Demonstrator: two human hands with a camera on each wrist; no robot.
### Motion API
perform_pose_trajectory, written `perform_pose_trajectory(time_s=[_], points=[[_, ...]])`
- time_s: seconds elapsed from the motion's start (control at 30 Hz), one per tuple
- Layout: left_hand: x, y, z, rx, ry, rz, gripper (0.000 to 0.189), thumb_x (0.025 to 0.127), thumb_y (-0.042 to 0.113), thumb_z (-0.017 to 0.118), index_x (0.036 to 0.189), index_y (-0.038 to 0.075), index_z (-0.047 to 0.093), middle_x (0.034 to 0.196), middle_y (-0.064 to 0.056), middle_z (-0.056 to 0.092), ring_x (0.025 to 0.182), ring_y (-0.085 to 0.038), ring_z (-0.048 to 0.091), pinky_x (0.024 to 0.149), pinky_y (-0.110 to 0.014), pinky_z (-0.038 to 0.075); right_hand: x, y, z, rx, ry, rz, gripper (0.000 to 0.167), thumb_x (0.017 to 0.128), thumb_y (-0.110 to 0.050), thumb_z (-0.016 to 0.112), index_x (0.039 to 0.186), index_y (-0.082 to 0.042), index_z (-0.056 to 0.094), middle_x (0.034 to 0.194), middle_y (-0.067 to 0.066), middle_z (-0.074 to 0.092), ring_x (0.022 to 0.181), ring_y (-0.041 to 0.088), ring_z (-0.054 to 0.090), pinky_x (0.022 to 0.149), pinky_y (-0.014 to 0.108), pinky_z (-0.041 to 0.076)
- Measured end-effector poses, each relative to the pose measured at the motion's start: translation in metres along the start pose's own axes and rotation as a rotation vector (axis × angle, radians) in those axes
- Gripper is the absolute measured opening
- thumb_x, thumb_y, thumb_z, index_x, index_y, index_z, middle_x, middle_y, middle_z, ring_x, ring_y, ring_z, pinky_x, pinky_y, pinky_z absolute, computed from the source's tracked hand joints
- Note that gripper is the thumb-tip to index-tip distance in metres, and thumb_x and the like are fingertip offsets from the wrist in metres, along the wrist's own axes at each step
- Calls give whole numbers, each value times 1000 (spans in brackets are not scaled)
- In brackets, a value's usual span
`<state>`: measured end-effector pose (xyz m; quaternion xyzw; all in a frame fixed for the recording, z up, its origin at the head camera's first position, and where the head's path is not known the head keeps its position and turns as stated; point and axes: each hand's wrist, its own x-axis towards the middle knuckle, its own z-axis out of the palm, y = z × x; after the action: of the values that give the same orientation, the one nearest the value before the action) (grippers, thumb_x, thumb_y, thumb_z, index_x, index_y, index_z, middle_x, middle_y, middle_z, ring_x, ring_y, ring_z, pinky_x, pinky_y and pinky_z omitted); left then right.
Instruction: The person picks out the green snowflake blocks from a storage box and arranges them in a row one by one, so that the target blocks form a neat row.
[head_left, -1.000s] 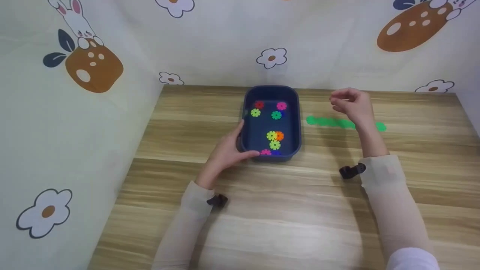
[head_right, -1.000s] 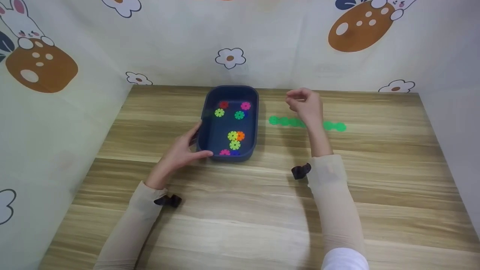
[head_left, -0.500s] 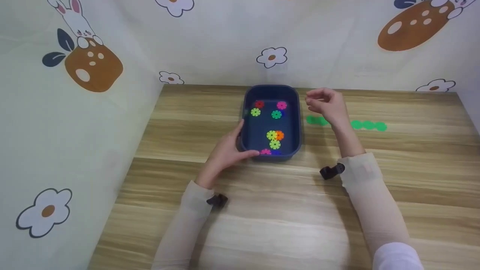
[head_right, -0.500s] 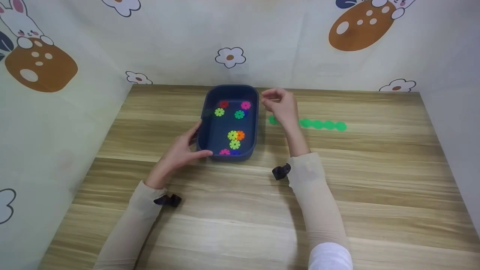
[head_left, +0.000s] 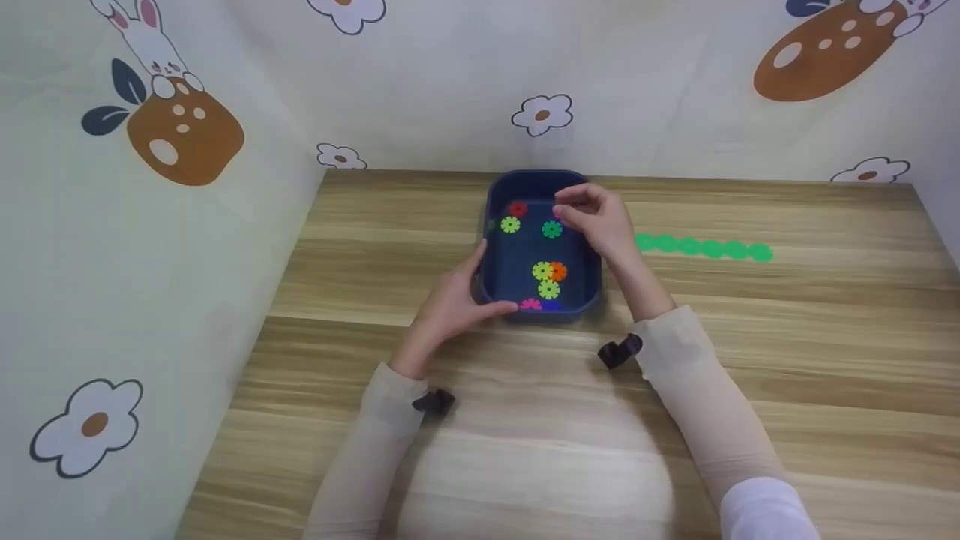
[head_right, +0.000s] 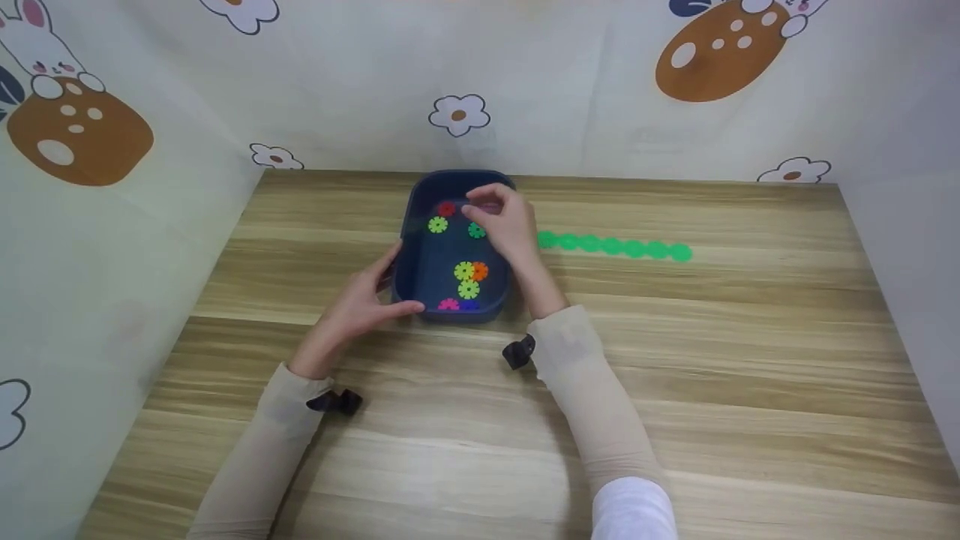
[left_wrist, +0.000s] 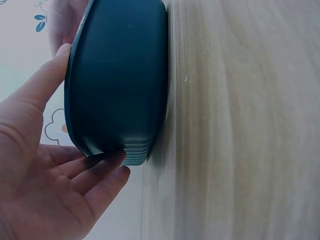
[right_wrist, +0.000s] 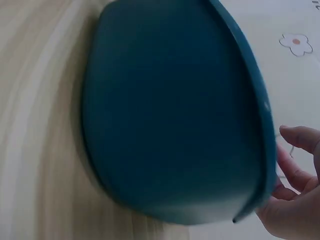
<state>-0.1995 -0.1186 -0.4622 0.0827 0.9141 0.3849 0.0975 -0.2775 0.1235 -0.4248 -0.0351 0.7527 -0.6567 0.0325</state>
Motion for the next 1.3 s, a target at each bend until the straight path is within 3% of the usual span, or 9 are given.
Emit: perform_pose_trajectory(time_s=[0.1, 0.3, 0.53, 0.7, 0.87, 1.3], points=[[0, 1, 0, 2, 0, 0, 110, 77, 52, 82, 161, 19, 18, 163, -11, 31, 149, -28, 35, 123, -46, 31, 1, 3, 11, -56, -3, 2, 35, 92, -15, 71, 122, 0, 65, 120, 13, 63, 101, 14, 63, 90, 19, 55], [-1, 2, 1, 12, -11, 4, 110, 78, 52, 81, 161, 19, 17, 164, -11, 30, 149, -29, 34, 123, -47, 31, 6, 15, 25, -120, 27, 27, 39, 90, -13, 72, 126, -1, 62, 140, 19, 51, 126, 35, 52, 110, 41, 45], [-2, 3, 0, 6, -16, 12, 110, 78, 51, 81, 161, 18, 16, 164, -12, 29, 149, -31, 34, 123, -48, 30, 13, 23, 32, -258, 11, 117, 45, 90, -18, 72, 130, -2, 59, 144, 21, 48, 131, 35, 45, 116, 45, 36], [-3, 1, -1, -3, -9, 10, 110, 78, 52, 81, 161, 19, 16, 164, -11, 29, 149, -29, 33, 123, -47, 31, 14, 24, 35, -357, -97, 190, 46, 92, -18, 70, 133, -4, 56, 144, 19, 52, 131, 33, 49, 114, 45, 41], [-3, -1, 0, 4, 0, 4, 108, 79, 51, 80, 161, 20, 17, 164, -10, 31, 149, -30, 35, 121, -48, 33, 12, 28, 39, -415, -225, 209, 43, 89, -9, 72, 129, -3, 61, 135, 16, 61, 125, 31, 56, 108, 43, 48], [-1, -1, 0, 3, 2, 15, 106, 80, 49, 80, 161, 19, 18, 164, -11, 30, 149, -30, 34, 122, -47, 31, 7, 32, 48, -671, -463, 39, 34, 81, 2, 76, 114, -5, 72, 111, 14, 71, 100, 24, 62, 96, 40, 54]])
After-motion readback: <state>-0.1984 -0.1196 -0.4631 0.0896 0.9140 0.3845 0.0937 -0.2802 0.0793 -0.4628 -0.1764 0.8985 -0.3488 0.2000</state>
